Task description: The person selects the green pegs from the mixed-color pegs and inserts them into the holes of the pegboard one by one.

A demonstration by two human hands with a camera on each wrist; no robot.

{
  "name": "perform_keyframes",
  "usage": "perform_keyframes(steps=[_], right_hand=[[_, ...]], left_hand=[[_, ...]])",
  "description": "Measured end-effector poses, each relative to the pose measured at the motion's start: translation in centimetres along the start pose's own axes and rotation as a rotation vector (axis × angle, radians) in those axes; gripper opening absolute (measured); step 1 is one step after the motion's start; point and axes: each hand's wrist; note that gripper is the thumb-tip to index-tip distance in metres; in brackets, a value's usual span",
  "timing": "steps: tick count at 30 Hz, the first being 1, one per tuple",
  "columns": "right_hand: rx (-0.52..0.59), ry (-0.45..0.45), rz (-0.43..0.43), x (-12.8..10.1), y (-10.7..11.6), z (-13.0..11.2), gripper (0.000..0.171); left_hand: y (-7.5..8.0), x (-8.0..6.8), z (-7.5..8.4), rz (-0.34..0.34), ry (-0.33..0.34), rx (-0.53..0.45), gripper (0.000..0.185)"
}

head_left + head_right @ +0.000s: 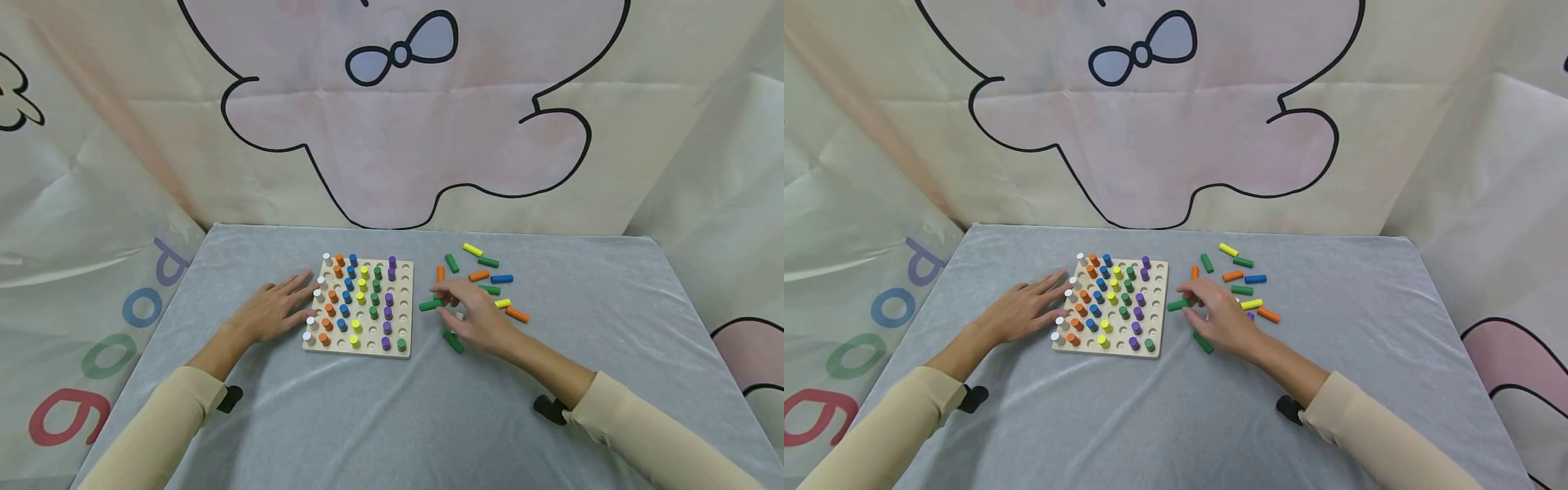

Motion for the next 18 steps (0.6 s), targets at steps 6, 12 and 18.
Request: perform_keyframes(steps=[6, 12, 18], right_hand=[[0.009, -0.013, -0.039, 0.5, -0.8, -0.3, 0.036], [0.001, -0.020, -0.069, 0.8, -1.5, -0.3, 0.035], [0.005, 0.011, -0.093, 1.0, -2.1, -0.4, 0.036]], left_hand=[[0.0, 0.0, -0.1, -0.003, 0.000, -0.003, 0.069], [0.0, 0.1, 0.0, -0.011, 0.008, -0.004, 0.069], [0.2, 0.0, 0.1, 0.000, 0.006, -0.003, 0.069]])
Point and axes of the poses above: each hand's wrist, its own x-axis towards the middle knuckle, its own y-axis out of the back of the hand, z = x × y, and after that the axes turned 2 degrees about -z, right-handed
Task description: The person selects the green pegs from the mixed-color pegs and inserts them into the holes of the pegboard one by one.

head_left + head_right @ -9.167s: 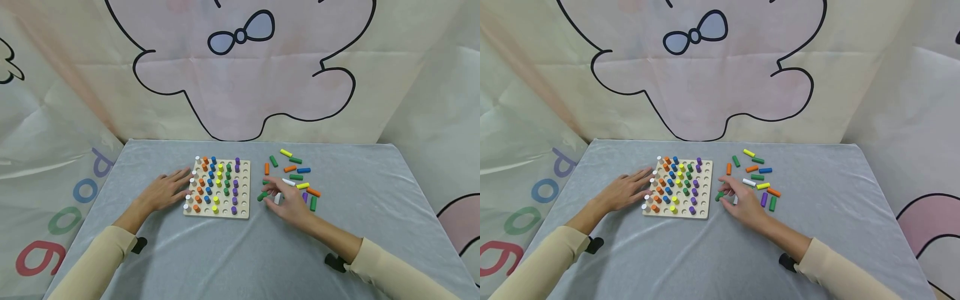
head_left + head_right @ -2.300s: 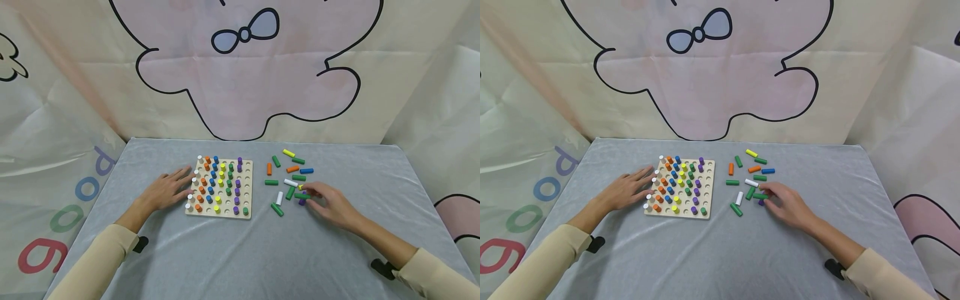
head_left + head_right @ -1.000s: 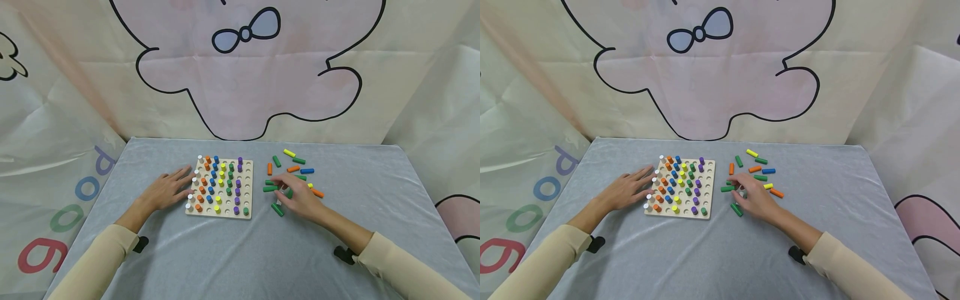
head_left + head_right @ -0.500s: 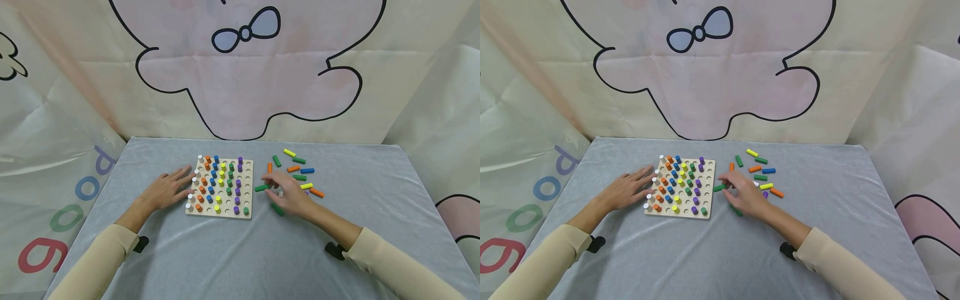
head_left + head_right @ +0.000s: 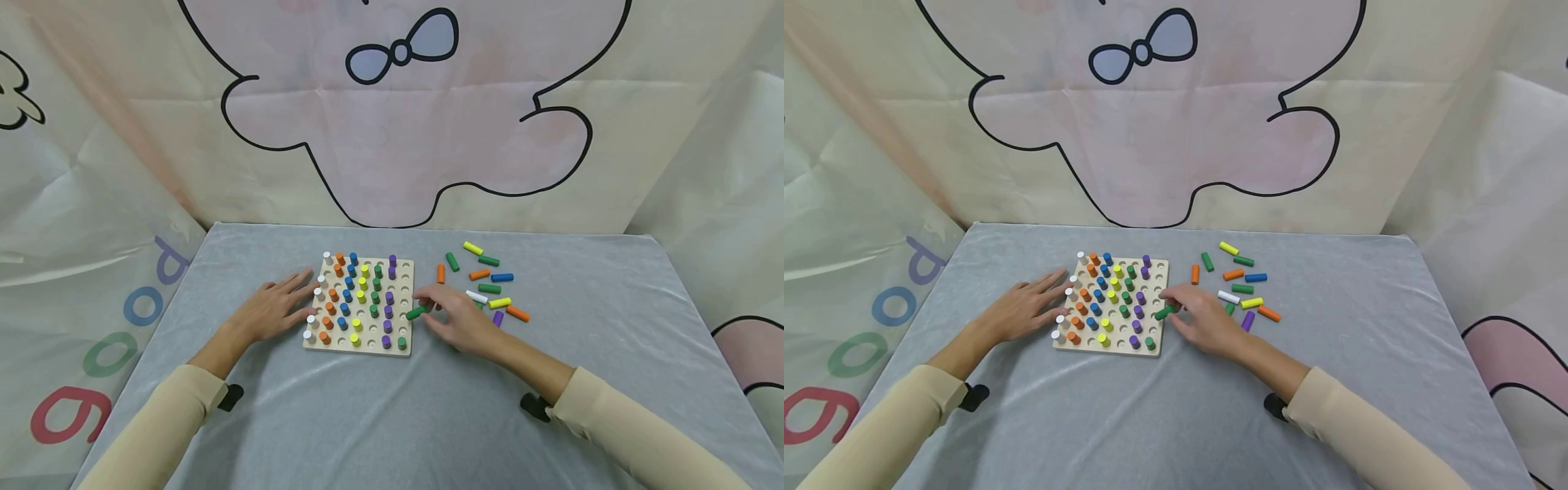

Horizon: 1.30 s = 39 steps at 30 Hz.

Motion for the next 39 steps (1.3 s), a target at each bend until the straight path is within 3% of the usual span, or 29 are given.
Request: perform_keyframes(steps=[20, 39], right_hand=[[-0.024, -0.058, -0.143, 0.8, -1.0, -0.8, 0.042], [-0.009, -0.060, -0.156, 1.3, -1.7, -1.1, 0.047]], left_hand=[[0.1, 0.0, 0.0, 0.001, 0.001, 0.004, 0.068], [0.1, -0.1, 0.1, -0.013, 0.008, 0.007, 0.069]])
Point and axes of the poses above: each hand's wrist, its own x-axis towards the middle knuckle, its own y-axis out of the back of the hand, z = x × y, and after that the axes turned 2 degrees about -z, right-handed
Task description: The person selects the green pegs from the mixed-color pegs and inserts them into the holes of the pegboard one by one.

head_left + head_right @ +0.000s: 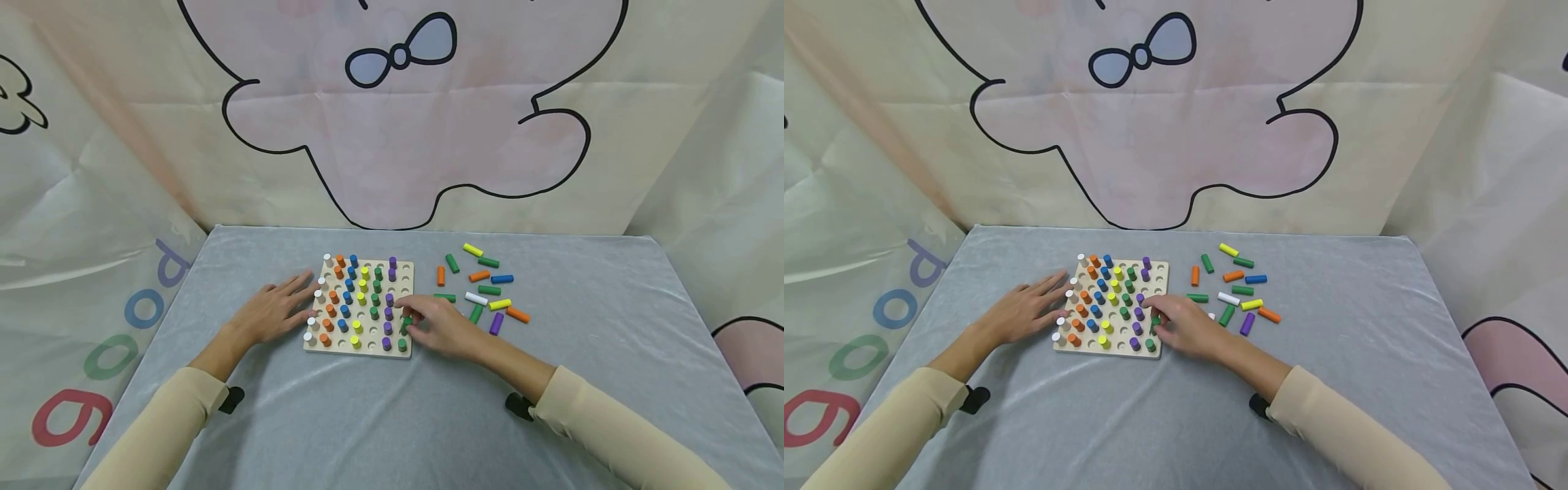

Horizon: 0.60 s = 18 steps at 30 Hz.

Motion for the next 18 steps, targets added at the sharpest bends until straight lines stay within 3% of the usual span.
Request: perform_keyframes(steps=[18], right_hand=[[-0.025, 0.002, -0.065, 0.49, 0.09, -0.70, 0.050]], left_hand=[[-0.09, -0.05, -0.04, 0.018, -0.005, -0.010, 0.068]])
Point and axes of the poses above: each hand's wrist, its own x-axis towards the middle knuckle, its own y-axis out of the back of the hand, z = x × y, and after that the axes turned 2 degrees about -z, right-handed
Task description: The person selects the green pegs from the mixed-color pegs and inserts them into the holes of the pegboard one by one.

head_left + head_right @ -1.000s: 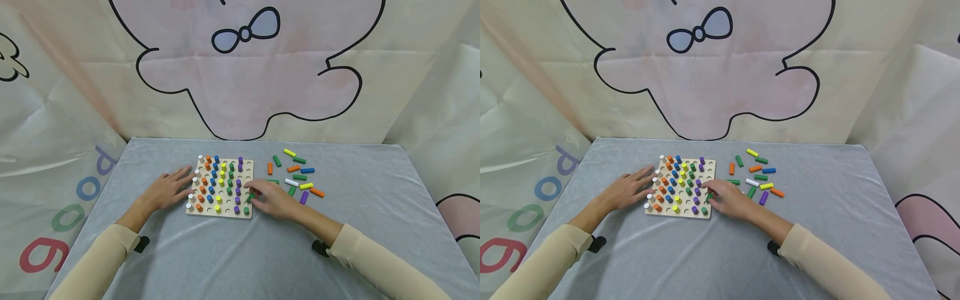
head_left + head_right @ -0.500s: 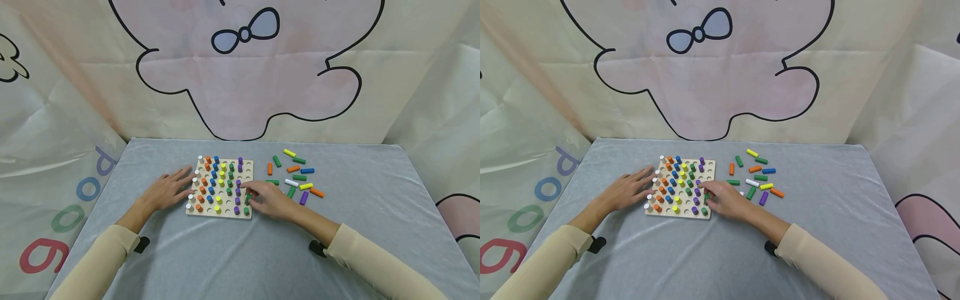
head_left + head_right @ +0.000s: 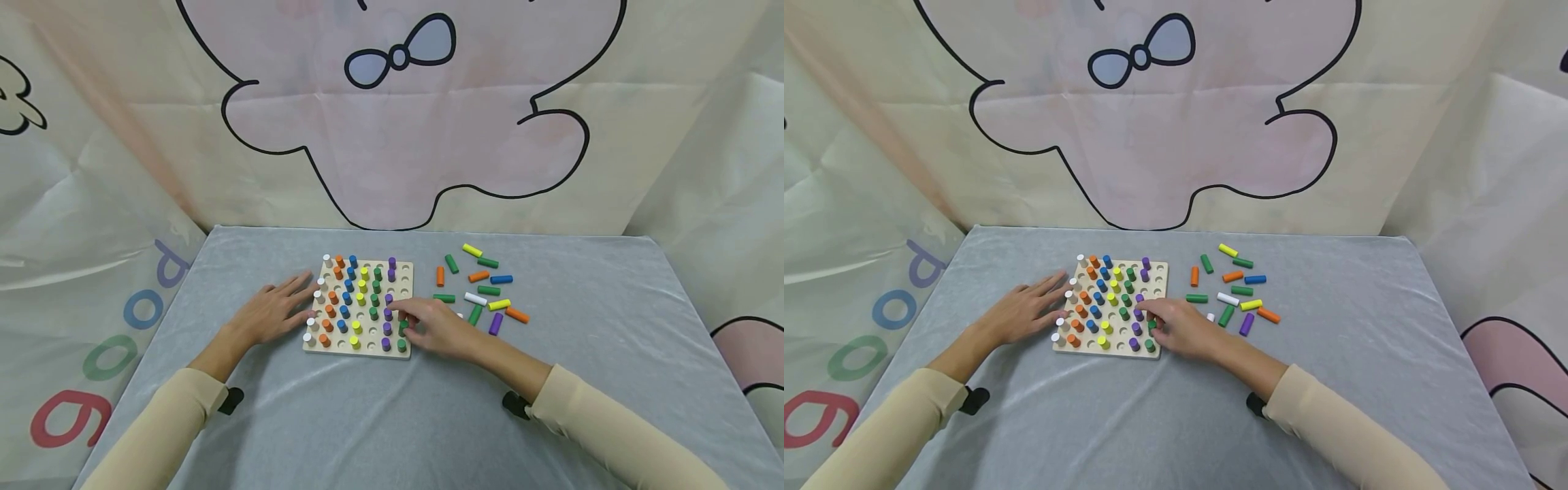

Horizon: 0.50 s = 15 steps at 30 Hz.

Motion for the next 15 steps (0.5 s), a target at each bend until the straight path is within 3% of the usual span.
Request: perform_keyframes(steps=[15], right_hand=[[0.039, -0.018, -0.008, -0.10, -0.53, 0.32, 0.049]], left_hand=[[0.03, 0.03, 0.05, 0.005, 0.003, -0.002, 0.068]])
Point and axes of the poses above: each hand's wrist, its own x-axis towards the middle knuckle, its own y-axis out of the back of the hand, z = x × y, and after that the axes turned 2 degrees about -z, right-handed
